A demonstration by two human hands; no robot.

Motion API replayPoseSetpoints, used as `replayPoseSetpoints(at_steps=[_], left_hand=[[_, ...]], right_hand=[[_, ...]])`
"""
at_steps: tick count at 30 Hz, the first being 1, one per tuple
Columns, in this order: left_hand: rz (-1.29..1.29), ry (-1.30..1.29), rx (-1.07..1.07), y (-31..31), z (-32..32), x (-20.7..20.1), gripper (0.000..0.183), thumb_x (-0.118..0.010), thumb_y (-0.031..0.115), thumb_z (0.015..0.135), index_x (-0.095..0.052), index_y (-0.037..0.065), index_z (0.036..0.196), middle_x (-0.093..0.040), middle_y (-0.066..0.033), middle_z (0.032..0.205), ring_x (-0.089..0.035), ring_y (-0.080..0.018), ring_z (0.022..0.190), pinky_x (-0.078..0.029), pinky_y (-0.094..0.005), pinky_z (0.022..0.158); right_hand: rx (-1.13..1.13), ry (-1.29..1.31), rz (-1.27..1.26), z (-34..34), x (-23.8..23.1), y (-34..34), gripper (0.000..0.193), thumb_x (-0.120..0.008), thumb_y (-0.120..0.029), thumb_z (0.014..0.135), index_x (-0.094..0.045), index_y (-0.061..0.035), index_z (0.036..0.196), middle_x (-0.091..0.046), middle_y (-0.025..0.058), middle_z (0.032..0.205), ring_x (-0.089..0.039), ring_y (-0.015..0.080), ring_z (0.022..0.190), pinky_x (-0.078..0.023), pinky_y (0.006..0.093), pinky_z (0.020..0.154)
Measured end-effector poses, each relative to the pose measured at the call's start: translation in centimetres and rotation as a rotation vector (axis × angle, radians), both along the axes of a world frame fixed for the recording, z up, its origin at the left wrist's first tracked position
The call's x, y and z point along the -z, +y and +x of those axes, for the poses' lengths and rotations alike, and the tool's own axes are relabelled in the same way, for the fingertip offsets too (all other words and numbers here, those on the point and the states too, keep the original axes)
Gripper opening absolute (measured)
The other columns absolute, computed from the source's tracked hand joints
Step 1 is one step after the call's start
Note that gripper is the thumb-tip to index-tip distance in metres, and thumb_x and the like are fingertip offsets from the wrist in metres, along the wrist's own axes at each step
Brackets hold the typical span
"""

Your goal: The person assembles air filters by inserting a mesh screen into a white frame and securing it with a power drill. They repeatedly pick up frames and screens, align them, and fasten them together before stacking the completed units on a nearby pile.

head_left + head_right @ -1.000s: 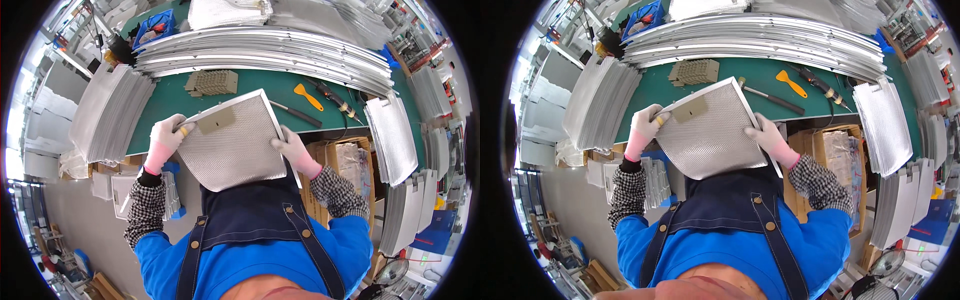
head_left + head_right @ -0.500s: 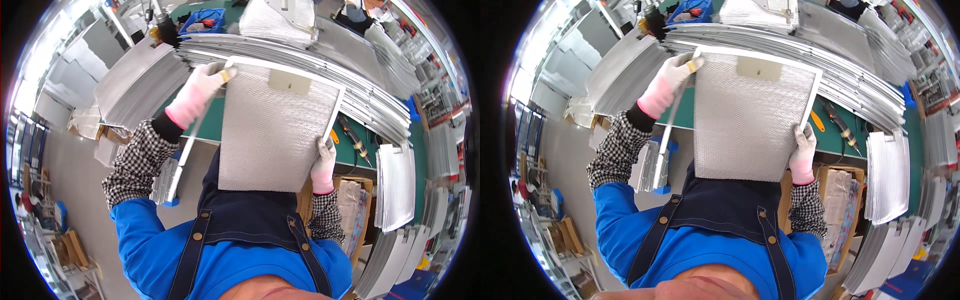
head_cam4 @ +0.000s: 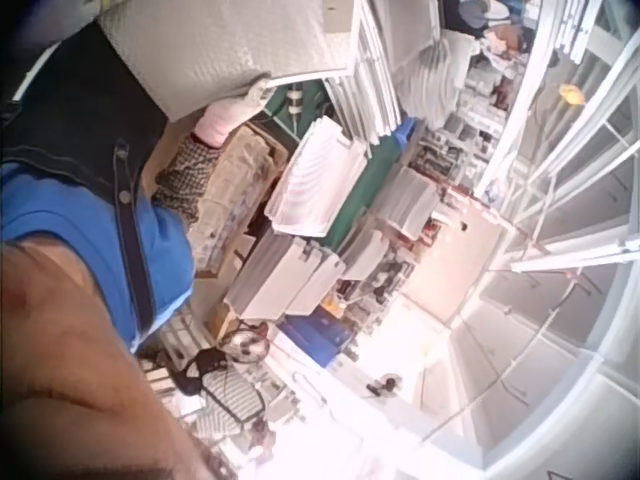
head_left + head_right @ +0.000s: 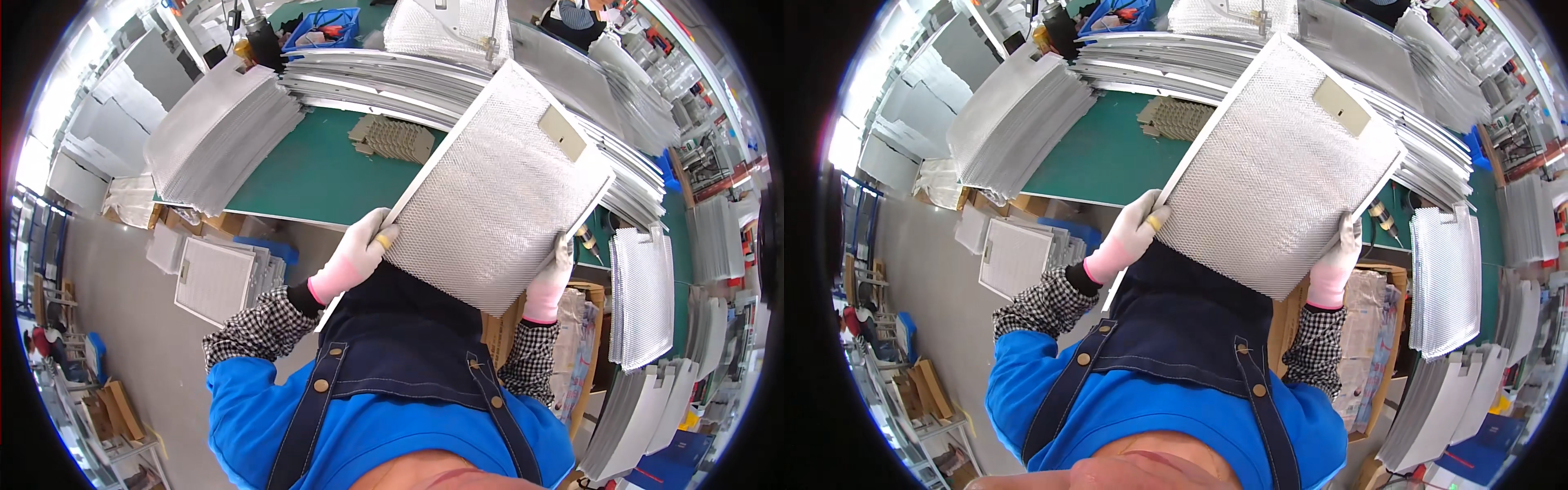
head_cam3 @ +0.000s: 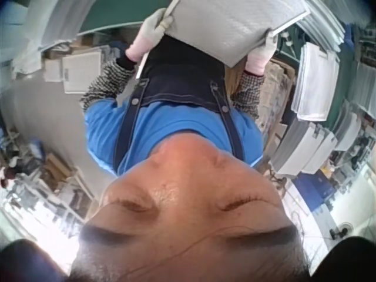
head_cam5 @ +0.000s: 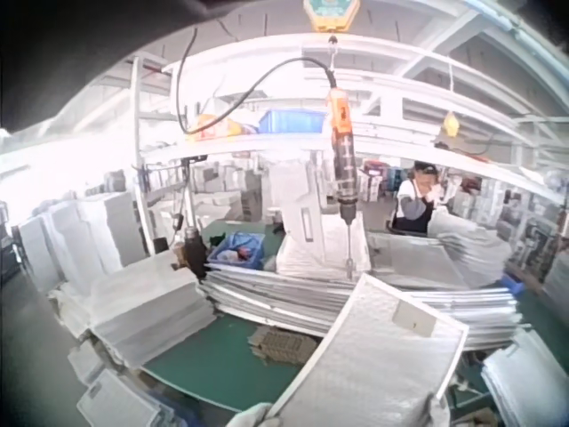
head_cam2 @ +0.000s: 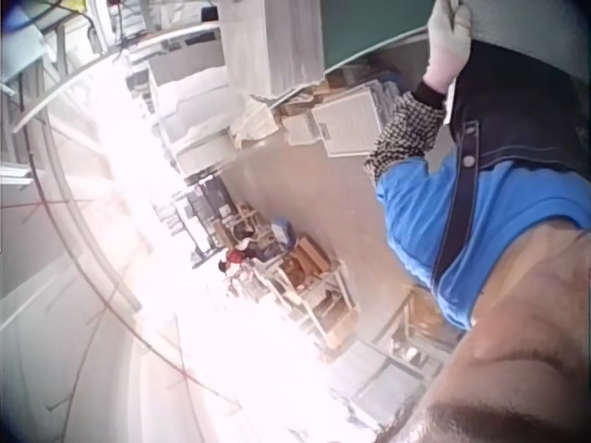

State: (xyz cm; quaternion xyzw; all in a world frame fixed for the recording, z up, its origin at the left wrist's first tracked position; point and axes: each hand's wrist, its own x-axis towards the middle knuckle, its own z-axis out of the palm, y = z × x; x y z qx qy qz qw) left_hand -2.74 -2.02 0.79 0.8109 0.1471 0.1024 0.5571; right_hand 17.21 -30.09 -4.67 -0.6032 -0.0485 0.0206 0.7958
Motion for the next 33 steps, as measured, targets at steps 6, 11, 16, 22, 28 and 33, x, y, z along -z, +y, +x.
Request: replayPoseSetpoints(at_steps=[6, 11, 16, 22, 28, 33], left_hand=[[0.126, -0.047, 0.022, 0.0, -0.4, -0.4, 0.041, -0.052, 0.019, 0.104, -0.051, -0.009, 0.133, -0.063, -0.0115, 0.12, -0.057, -0.0157, 0.111, -0.043, -0.0304, 0.101], [-0.549, 0.027, 0.204, 2.4, -0.7, -0.1, 0.052, -0.052, 0.019, 0.103, -0.043, -0.009, 0.145, -0.056, -0.0124, 0.139, -0.052, -0.0182, 0.126, -0.037, -0.0301, 0.11], [-0.882, -0.459, 0.18, 2.5, 2.3, -3.9, 0.047, -0.053, 0.016, 0.101, -0.047, -0.006, 0.142, -0.06, -0.0128, 0.131, -0.055, -0.0161, 0.12, -0.041, -0.0281, 0.105], [-0.272, -0.269, -0.083, 3.6, 7.2, -5.4, 0.03, -0.058, 0.021, 0.101, -0.06, -0.005, 0.118, -0.064, -0.0045, 0.099, -0.057, -0.0094, 0.089, -0.047, -0.0251, 0.082], [-0.066, -0.234, -0.072, 0.6, 4.7, -1.9, 0.021, -0.057, 0.012, 0.101, -0.057, -0.004, 0.113, -0.059, -0.0066, 0.089, -0.052, -0.0114, 0.083, -0.046, -0.0275, 0.078], [-0.107, -0.243, -0.078, -0.8, 4.5, -1.4, 0.022, -0.055, 0.014, 0.103, -0.056, -0.005, 0.113, -0.059, -0.007, 0.09, -0.053, -0.0124, 0.084, -0.047, -0.0289, 0.08]], right_hand=[[0.054, -0.001, 0.044, -1.6, -2.2, 0.3, 0.041, -0.049, -0.032, 0.105, -0.053, 0.0003, 0.13, -0.059, 0.01, 0.122, -0.056, 0.0182, 0.11, -0.042, 0.0318, 0.099], [0.041, -0.035, 0.013, -2.1, -4.7, 1.1, 0.038, -0.054, -0.031, 0.102, -0.054, -0.001, 0.125, -0.061, 0.0077, 0.11, -0.056, 0.0162, 0.099, -0.043, 0.0304, 0.092], [-0.119, -0.095, 0.031, -1.6, -3.9, 1.5, 0.039, -0.057, -0.033, 0.101, -0.054, -0.001, 0.123, -0.059, 0.0086, 0.117, -0.056, 0.0175, 0.105, -0.042, 0.0313, 0.097], [-0.075, -0.093, 0.138, -3.5, -3.8, 3.5, 0.026, -0.059, -0.018, 0.099, -0.058, 0.0001, 0.117, -0.063, 0.0061, 0.109, -0.057, 0.0135, 0.098, -0.043, 0.0298, 0.092], [0.082, -0.124, 0.087, -2.5, -4.5, 1.3, 0.036, -0.058, -0.029, 0.1, -0.057, 0.0006, 0.12, -0.062, 0.0073, 0.109, -0.057, 0.0155, 0.098, -0.044, 0.0312, 0.091], [0.117, -0.22, -0.052, -2.5, -4.6, 2.1, 0.04, -0.049, -0.029, 0.105, -0.055, 0.0055, 0.124, -0.059, 0.0103, 0.118, -0.054, 0.0179, 0.106, -0.039, 0.0324, 0.099]])
